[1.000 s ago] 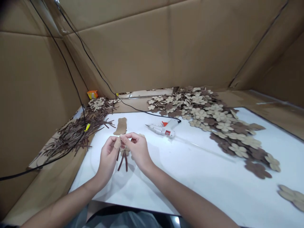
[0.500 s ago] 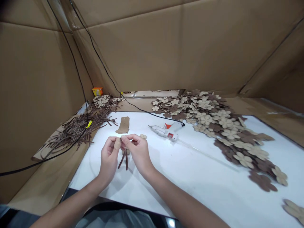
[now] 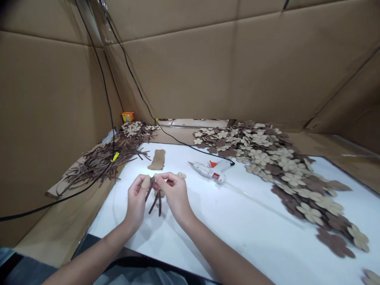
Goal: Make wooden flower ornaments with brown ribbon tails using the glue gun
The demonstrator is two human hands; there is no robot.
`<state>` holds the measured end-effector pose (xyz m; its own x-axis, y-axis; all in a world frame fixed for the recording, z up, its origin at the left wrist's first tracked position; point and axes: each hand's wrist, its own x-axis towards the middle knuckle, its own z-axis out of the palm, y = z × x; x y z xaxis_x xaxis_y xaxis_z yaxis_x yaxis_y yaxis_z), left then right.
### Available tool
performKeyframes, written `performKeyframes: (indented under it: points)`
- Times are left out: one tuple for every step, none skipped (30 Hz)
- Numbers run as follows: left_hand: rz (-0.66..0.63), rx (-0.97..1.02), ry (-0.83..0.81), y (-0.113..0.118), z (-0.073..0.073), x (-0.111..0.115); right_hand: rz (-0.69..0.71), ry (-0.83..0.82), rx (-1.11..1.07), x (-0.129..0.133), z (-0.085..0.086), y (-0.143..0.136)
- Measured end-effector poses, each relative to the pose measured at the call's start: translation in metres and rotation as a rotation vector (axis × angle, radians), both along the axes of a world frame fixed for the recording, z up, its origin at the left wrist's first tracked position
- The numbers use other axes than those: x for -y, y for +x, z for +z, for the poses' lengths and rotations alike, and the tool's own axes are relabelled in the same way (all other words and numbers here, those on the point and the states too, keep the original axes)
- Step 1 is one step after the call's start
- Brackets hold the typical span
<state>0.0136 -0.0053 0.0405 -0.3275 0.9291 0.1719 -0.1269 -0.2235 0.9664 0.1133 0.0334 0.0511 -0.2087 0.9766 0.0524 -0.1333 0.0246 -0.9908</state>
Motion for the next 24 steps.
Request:
performKeyframes:
  points:
    - [0.0,-0.017,0.0,-0.0004,0.0003,0.0001,0.002,0.006,0.001,-0.0003,-0.0001,0.0001]
    - [0.0,-0.037,-0.006,-0.0006,0.0008,0.0001,0.004,0.013,0.003,-0.0006,-0.0002,0.0002]
    - [0.002,-0.058,-0.016,-0.0005,0.0014,0.0002,0.006,0.021,0.006,-0.0009,-0.0003,0.0003]
    - [0.004,-0.075,-0.028,-0.0001,0.0019,0.0002,0.008,0.03,0.009,-0.0011,-0.0005,0.0004]
    - [0.006,-0.085,-0.038,0.0005,0.0024,0.0002,0.01,0.037,0.012,-0.0012,-0.0006,0.0004]
    - [0.01,-0.088,-0.043,0.0012,0.0027,0.0002,0.01,0.043,0.014,-0.0012,-0.0008,0.0003]
    - [0.015,-0.09,-0.043,0.002,0.0028,0.0002,0.011,0.042,0.016,-0.0012,-0.001,0.0002]
    - [0.023,-0.092,-0.039,0.0028,0.0027,0.0001,0.01,0.038,0.017,-0.0012,-0.0012,0.0]
    - [0.034,-0.097,-0.033,0.0034,0.0025,0.0,0.011,0.032,0.016,-0.0013,-0.0014,-0.0001]
    - [0.045,-0.104,-0.029,0.0039,0.0021,-0.0001,0.012,0.025,0.013,-0.0016,-0.0016,-0.0003]
    - [0.058,-0.111,-0.025,0.0042,0.0016,-0.0003,0.013,0.019,0.007,-0.0019,-0.0018,-0.0003]
    - [0.068,-0.116,-0.022,0.0043,0.001,-0.0007,0.013,0.015,0.001,-0.0023,-0.002,-0.0003]
    - [0.073,-0.116,-0.021,0.0043,0.0002,-0.0011,0.012,0.015,-0.006,-0.0026,-0.0022,-0.0002]
    - [0.074,-0.114,-0.022,0.004,-0.0008,-0.0015,0.01,0.014,-0.012,-0.0027,-0.0023,-0.0001]
    - [0.072,-0.111,-0.024,0.0037,-0.0018,-0.0018,0.008,0.009,-0.015,-0.0025,-0.0024,-0.0001]
    - [0.071,-0.11,-0.026,0.0034,-0.0029,-0.0021,0.007,0.001,-0.016,-0.0018,-0.0025,-0.0002]
    - [0.073,-0.112,-0.026,0.0031,-0.0039,-0.0024,0.008,-0.009,-0.017,-0.0008,-0.0026,-0.0006]
    - [0.08,-0.116,-0.025,0.0028,-0.0048,-0.0025,0.01,-0.021,-0.019,0.0005,-0.0028,-0.0012]
    - [0.091,-0.121,-0.019,0.0027,-0.0055,-0.0026,0.012,-0.032,-0.022,0.0017,-0.003,-0.0021]
    - [0.102,-0.129,-0.013,0.0027,-0.0058,-0.0025,0.017,-0.041,-0.025,0.0024,-0.0032,-0.003]
    - [0.111,-0.135,-0.006,0.0028,-0.0059,-0.0024,0.026,-0.046,-0.022,0.0023,-0.0031,-0.0035]
    - [0.116,-0.137,-0.003,0.0031,-0.0056,-0.0023,0.04,-0.048,-0.008,0.0008,-0.0026,-0.0032]
    - [0.115,-0.129,-0.004,0.0033,-0.0052,-0.0021,0.054,-0.048,0.024,-0.0022,-0.0014,-0.0016]
    - [0.111,-0.109,-0.009,0.0033,-0.0047,-0.0017,0.074,-0.039,0.07,-0.0068,0.0004,0.0017]
